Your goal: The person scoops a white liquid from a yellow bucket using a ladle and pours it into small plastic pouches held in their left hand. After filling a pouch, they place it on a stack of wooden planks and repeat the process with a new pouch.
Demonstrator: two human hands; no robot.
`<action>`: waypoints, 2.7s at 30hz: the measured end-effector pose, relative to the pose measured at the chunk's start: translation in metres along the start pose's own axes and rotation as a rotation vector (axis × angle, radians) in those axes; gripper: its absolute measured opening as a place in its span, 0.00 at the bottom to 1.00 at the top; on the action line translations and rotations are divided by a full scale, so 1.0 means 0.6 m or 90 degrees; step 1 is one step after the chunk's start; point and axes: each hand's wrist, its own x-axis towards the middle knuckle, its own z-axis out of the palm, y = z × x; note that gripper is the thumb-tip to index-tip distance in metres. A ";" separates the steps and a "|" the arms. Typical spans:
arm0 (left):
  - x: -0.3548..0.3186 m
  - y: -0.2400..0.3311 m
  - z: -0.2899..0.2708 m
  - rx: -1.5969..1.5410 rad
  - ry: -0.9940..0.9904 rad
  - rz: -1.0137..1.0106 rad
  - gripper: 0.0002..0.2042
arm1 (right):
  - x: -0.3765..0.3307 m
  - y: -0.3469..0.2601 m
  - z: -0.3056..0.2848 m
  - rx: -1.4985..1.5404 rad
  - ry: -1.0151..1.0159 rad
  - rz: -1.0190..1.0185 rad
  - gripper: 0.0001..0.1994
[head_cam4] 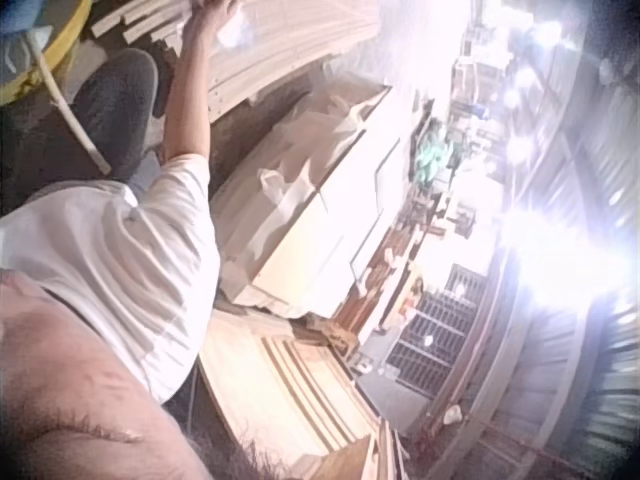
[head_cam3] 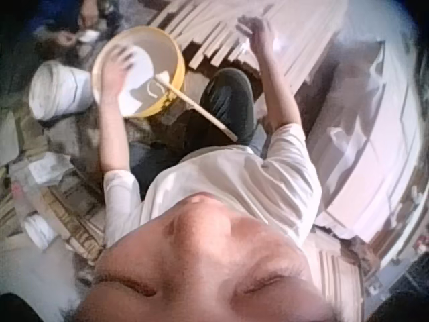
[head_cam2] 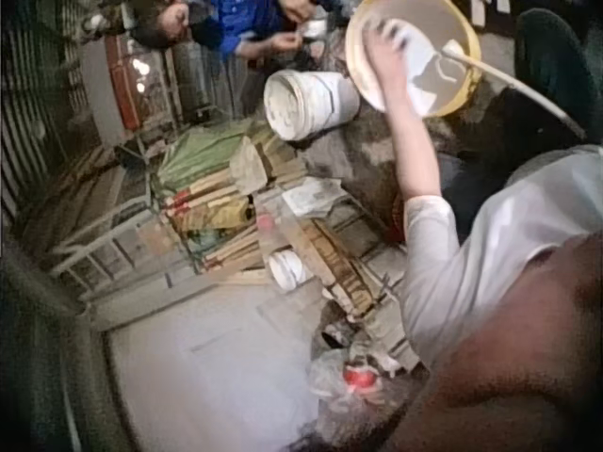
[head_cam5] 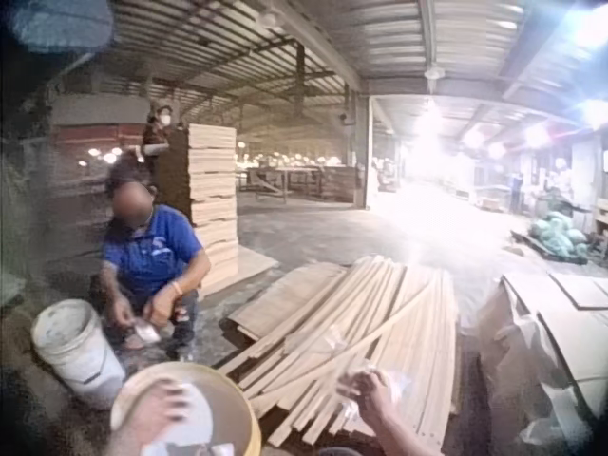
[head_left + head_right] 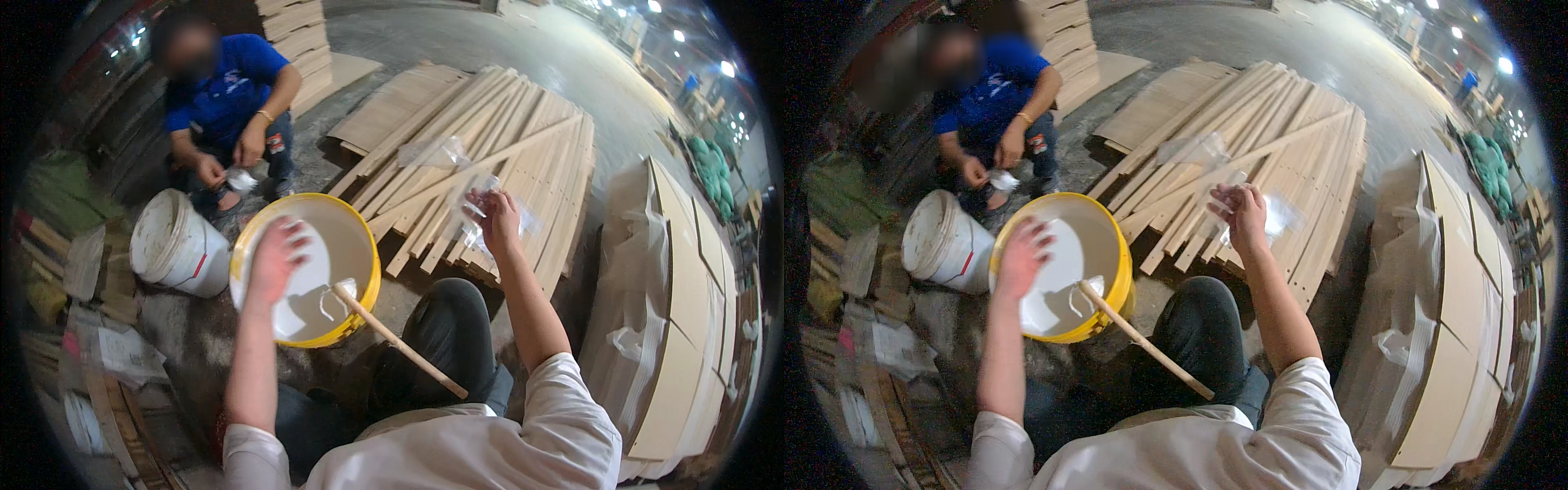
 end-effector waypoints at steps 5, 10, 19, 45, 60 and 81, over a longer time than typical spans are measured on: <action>-0.038 -0.071 0.122 -0.054 -0.142 -0.087 0.24 | -0.066 -0.008 0.144 0.152 -0.199 0.210 0.08; -0.093 -0.061 0.139 -0.098 -0.181 -0.003 0.17 | -0.121 0.022 0.233 0.140 -0.224 0.246 0.08; -0.178 -0.015 0.038 0.048 0.131 0.258 0.09 | -0.169 0.116 0.284 -0.408 -0.284 -0.238 0.16; -0.339 0.022 0.004 0.187 0.293 0.364 0.07 | -0.369 0.124 0.394 -0.464 -0.848 -0.299 0.09; -0.336 0.012 0.008 0.551 0.425 0.478 0.06 | -0.372 0.122 0.385 -0.411 -0.726 -0.207 0.08; -0.336 0.015 -0.018 0.256 0.490 0.528 0.03 | -0.414 0.132 0.430 -0.032 -0.658 0.482 0.08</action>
